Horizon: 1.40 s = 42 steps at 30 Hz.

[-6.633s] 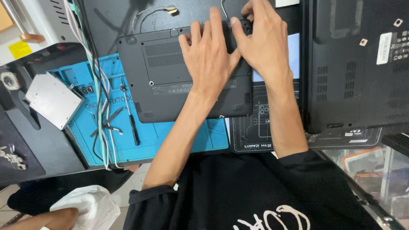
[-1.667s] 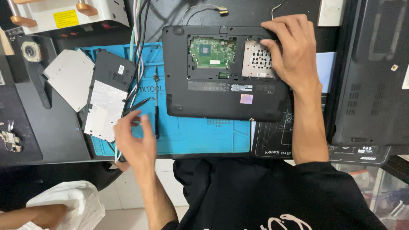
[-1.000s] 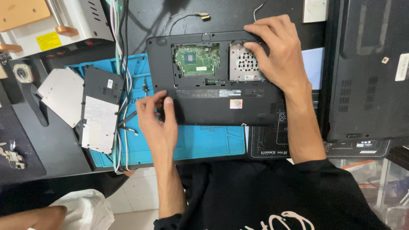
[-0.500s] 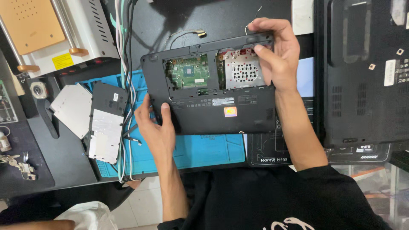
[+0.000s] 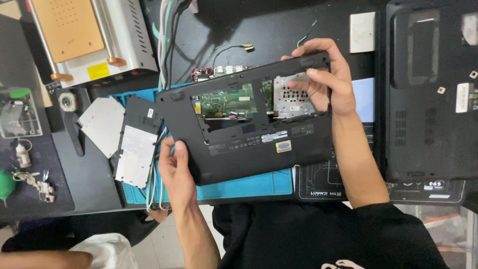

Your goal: The person disassembles a red Acer laptop on a workbench. They remove the bottom cover, disconnect the battery, and unscrew the motherboard to expose the internal components.

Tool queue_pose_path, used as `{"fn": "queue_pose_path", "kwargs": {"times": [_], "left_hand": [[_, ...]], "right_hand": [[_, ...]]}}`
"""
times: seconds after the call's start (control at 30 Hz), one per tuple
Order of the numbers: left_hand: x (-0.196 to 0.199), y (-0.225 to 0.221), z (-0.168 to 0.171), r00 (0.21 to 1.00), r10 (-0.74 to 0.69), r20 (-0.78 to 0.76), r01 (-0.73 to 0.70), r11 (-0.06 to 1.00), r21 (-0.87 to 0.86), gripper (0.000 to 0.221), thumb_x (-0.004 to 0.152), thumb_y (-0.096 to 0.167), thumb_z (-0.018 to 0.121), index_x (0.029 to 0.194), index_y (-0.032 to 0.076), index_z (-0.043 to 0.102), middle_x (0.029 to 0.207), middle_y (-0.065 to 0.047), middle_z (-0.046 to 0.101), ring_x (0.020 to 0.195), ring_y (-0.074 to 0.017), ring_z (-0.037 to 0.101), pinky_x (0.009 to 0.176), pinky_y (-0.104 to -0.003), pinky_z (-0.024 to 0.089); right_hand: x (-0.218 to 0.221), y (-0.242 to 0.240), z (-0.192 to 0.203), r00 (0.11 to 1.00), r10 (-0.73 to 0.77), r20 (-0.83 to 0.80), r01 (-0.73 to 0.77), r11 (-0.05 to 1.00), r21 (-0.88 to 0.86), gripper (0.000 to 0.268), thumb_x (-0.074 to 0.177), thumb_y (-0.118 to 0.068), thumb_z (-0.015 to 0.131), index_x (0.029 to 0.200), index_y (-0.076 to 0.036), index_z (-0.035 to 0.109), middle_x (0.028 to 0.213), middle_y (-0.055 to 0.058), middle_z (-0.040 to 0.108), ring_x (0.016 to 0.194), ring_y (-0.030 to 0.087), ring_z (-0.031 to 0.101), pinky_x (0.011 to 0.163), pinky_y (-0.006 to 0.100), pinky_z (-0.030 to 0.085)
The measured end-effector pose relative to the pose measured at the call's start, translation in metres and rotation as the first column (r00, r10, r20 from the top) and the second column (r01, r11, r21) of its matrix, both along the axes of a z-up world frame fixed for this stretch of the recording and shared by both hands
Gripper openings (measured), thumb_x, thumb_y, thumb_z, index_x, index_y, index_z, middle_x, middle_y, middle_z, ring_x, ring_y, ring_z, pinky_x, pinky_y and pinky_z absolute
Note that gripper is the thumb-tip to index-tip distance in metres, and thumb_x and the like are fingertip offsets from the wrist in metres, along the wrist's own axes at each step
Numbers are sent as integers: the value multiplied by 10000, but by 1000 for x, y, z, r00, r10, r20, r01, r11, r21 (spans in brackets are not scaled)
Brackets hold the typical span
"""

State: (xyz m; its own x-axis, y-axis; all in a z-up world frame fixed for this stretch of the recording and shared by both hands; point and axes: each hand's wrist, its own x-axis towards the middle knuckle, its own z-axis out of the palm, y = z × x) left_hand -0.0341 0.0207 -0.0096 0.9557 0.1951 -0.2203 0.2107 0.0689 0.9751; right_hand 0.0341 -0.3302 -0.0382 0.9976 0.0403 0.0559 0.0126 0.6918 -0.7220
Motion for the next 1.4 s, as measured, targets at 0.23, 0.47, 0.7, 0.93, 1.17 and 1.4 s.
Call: {"fn": "queue_pose_path", "kwargs": {"times": [0.23,0.47,0.7,0.93,1.17,1.4], "left_hand": [[-34,44,-9,993,106,-60,-114,983,-143,267,1056,219,616,1219,8,609,1085,-93,718,964,-120,662,902,-261,504],[-64,97,-10,924,381,16,-375,916,-140,264,1130,246,549,1217,1,597,1150,-62,702,1043,-133,660,983,-297,513],[-80,136,-20,868,486,106,-487,873,-20,279,1120,228,557,1252,-9,622,1178,-68,696,1071,-130,634,1007,-289,493],[-89,170,-30,803,584,122,-585,811,-28,229,1151,194,552,1234,-13,601,1175,-75,681,1047,-131,635,979,-294,519],[-73,148,-11,906,414,86,-418,908,23,279,1137,201,531,1298,-18,595,1191,-78,693,1073,-146,651,1001,-296,523],[-20,119,-4,989,134,57,-145,868,475,475,1081,315,595,1403,-34,596,1324,-178,607,1236,-290,569,1055,-440,487]], "right_hand": [[-4,11,0,996,68,65,-49,964,-261,380,1028,-109,612,1383,3,536,1245,182,669,1225,296,679,1104,398,567],[-3,13,-3,996,-54,74,82,879,-469,283,1089,-108,673,1326,14,577,1196,150,675,1143,234,684,1009,414,596],[-15,107,24,891,445,-87,-409,705,-580,534,978,-104,645,1479,3,491,1249,151,666,1029,174,685,926,301,581],[-14,166,37,891,427,-155,-419,641,-643,526,948,-67,658,1459,-24,541,1205,119,665,959,97,663,848,243,610],[-39,149,8,869,453,-200,-489,719,-494,589,988,-120,705,1507,27,468,1335,138,611,1211,157,588,1057,317,488],[-86,76,-12,920,82,-382,-186,952,-244,697,917,-103,727,1525,36,415,1381,121,605,1251,196,597,1081,344,483]]}}
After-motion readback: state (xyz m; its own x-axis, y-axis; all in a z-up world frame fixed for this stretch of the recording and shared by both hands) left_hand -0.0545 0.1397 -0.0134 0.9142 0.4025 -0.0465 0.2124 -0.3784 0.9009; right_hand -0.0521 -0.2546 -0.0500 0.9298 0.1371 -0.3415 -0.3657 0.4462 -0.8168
